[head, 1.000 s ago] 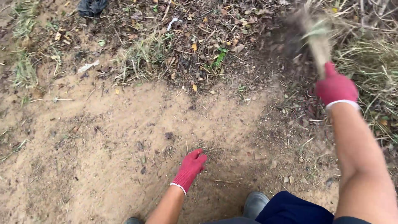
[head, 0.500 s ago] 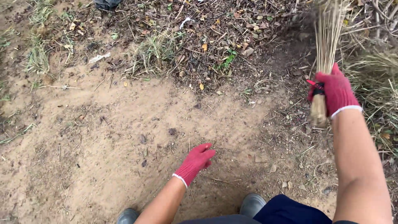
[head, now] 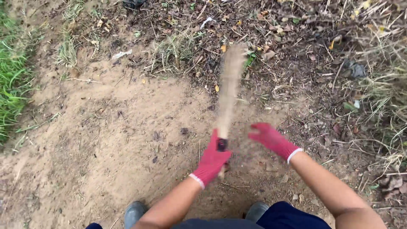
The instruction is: Sweeping dry leaves and debris from a dirt ground area using a hand broom.
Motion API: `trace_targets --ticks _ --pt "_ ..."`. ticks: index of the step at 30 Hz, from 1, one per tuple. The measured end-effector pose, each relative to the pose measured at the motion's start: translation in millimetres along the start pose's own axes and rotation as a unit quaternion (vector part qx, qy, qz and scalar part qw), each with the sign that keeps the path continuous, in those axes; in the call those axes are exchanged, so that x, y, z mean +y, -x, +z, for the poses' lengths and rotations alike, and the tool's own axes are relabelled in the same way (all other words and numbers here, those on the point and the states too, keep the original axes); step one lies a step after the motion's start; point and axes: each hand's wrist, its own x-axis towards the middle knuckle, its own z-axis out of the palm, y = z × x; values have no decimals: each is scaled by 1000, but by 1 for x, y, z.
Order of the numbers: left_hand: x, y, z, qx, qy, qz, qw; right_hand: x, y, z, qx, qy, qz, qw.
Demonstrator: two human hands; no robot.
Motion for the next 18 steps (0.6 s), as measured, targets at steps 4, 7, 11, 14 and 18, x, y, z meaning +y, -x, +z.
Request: trace_targets --ticks 4,7,11,14,18 --pt "-21 0 -6 42 328 -55 942 63 -43 -23 40 199 43 978" --pt "-22 -14 15 -29 137 41 989 35 -52 -67 146 118 200 962" --pt "29 -7 -6 -64 -1 60 996 38 -85 -97 252 12 200 947" --pt "25 -16 -16 -26 22 90 995 59 -118 -105 253 -107 208 939" --pt "62 -13 -1 -19 -36 -131 991 72 -132 -82 244 -308 171 904"
